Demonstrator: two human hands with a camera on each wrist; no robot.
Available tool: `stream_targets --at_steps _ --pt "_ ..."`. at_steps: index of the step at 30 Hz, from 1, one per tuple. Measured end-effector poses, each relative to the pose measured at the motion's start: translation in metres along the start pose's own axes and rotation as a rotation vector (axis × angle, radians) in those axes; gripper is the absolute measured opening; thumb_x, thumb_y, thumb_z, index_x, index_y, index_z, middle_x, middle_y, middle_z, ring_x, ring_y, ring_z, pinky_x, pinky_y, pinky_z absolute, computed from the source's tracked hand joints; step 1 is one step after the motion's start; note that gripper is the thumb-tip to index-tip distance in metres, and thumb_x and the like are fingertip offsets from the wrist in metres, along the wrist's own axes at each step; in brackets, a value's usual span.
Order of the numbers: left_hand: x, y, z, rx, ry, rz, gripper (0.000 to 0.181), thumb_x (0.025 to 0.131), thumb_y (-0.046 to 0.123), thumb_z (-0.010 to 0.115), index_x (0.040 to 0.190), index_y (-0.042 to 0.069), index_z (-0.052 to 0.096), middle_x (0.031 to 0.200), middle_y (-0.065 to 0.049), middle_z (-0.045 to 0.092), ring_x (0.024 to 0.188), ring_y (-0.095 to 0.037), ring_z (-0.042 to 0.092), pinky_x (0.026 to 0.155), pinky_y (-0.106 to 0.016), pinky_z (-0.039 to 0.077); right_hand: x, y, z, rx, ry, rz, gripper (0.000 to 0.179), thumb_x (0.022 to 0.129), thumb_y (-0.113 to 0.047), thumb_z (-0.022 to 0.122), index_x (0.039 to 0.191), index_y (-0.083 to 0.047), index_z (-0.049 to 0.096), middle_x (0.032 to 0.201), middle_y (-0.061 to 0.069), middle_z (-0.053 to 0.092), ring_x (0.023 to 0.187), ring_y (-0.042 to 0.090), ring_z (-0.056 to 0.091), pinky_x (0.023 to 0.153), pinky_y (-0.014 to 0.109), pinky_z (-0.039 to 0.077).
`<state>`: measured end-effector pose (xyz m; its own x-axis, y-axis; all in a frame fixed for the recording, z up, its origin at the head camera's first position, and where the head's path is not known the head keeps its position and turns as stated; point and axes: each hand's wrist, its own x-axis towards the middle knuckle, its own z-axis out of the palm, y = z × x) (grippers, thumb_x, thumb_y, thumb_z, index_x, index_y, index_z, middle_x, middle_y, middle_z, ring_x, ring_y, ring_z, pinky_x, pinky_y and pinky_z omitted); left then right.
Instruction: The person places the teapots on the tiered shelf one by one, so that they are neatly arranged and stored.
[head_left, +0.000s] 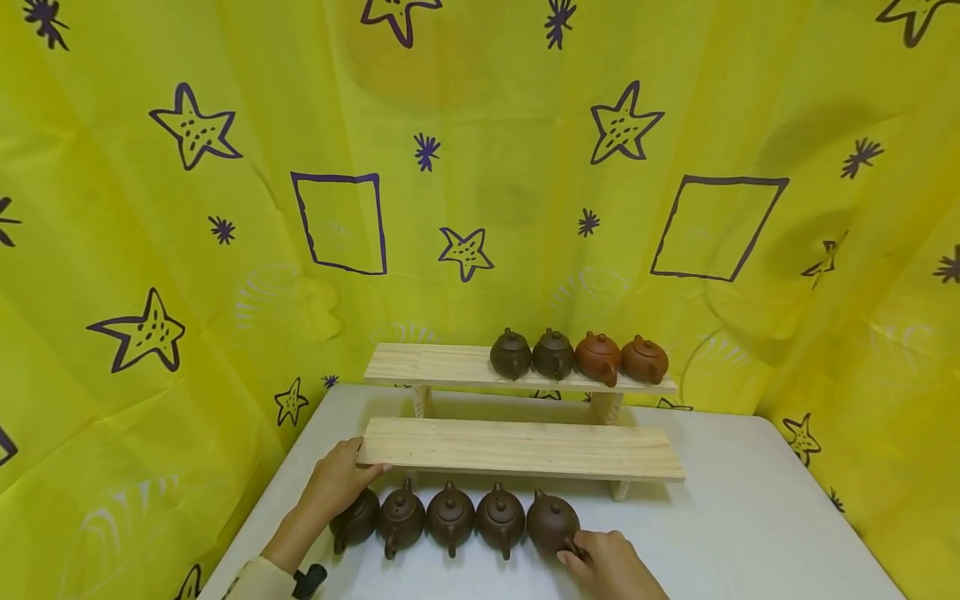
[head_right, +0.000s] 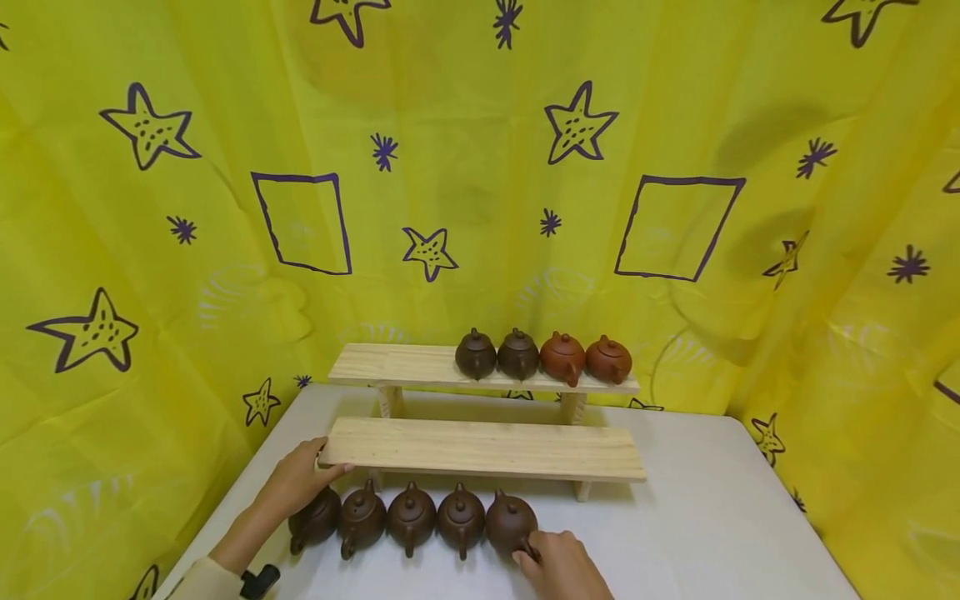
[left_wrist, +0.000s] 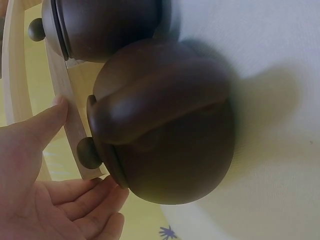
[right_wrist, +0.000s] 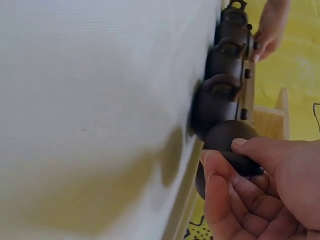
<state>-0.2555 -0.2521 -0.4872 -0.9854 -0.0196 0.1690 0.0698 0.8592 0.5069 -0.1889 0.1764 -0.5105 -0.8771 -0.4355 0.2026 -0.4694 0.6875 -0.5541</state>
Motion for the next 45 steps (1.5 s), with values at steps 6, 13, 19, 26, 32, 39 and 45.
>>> stream_targets --at_steps 6,13,19,26,32,39,45 --pt "0.0 0.0 0.0 0.003 -0.002 -0.005 0.076 0.093 0.04 0.081 0.137 -0.017 0.056 0.129 -0.035 0.065 0.123 -0.053 0.062 0.103 -0.068 0.047 0.003 -0.013 -0.012 0.075 -0.036 0.008 0.036 0.098 -0.018 0.075 0.069 -0.016 0.055 0.059 -0.017 0.042 0.051 -0.005 0.036 0.047 0.019 0.035" --pt "-0.001 0.001 0.0 0.008 -0.004 -0.005 0.076 0.094 0.04 0.08 0.138 -0.017 0.055 0.13 -0.035 0.065 0.124 -0.053 0.061 0.103 -0.07 0.045 0.014 -0.035 -0.024 0.143 -0.054 0.033 0.033 0.101 -0.018 0.071 0.072 -0.016 0.057 0.058 -0.015 0.052 0.05 -0.004 0.049 0.047 0.02 0.04" --pt "-0.001 0.002 -0.001 0.002 -0.004 -0.007 0.076 0.094 0.04 0.08 0.138 -0.017 0.055 0.131 -0.035 0.064 0.125 -0.054 0.06 0.104 -0.069 0.045 0.034 -0.059 -0.031 0.126 -0.008 0.019 0.033 0.102 -0.02 0.071 0.072 -0.016 0.059 0.061 -0.012 0.058 0.052 -0.003 0.053 0.046 0.02 0.045" --pt "0.0 0.001 -0.001 0.002 0.003 -0.005 0.075 0.094 0.04 0.08 0.138 -0.016 0.056 0.129 -0.034 0.065 0.123 -0.052 0.062 0.104 -0.067 0.047 0.071 -0.086 -0.037 0.025 0.077 -0.026 0.037 0.101 -0.02 0.072 0.068 -0.018 0.056 0.056 -0.013 0.053 0.048 -0.003 0.047 0.045 0.02 0.039" --pt "0.0 0.0 0.0 -0.012 0.0 -0.008 0.075 0.093 0.039 0.082 0.137 -0.015 0.057 0.128 -0.032 0.066 0.122 -0.05 0.063 0.103 -0.064 0.049 0.104 -0.102 -0.039 -0.008 0.116 -0.041 0.046 0.1 -0.016 0.073 0.063 -0.016 0.047 0.056 -0.011 0.034 0.05 0.001 0.033 0.047 0.018 0.026" --pt "0.0 0.002 -0.001 -0.014 0.001 -0.014 0.074 0.092 0.039 0.082 0.137 -0.015 0.058 0.128 -0.032 0.066 0.122 -0.049 0.064 0.103 -0.062 0.051 0.141 -0.116 -0.04 -0.006 0.149 -0.066 0.038 0.1 -0.015 0.072 0.066 -0.013 0.056 0.058 -0.006 0.059 0.05 0.003 0.051 0.045 0.02 0.036" --pt "0.0 0.0 -0.001 -0.007 0.002 -0.023 0.073 0.092 0.037 0.083 0.137 -0.015 0.058 0.127 -0.032 0.066 0.121 -0.049 0.065 0.102 -0.062 0.051 0.173 -0.121 -0.04 -0.016 0.153 -0.017 0.045 0.102 -0.018 0.072 0.062 -0.013 0.049 0.057 -0.004 0.056 0.049 0.007 0.051 0.046 0.021 0.035"
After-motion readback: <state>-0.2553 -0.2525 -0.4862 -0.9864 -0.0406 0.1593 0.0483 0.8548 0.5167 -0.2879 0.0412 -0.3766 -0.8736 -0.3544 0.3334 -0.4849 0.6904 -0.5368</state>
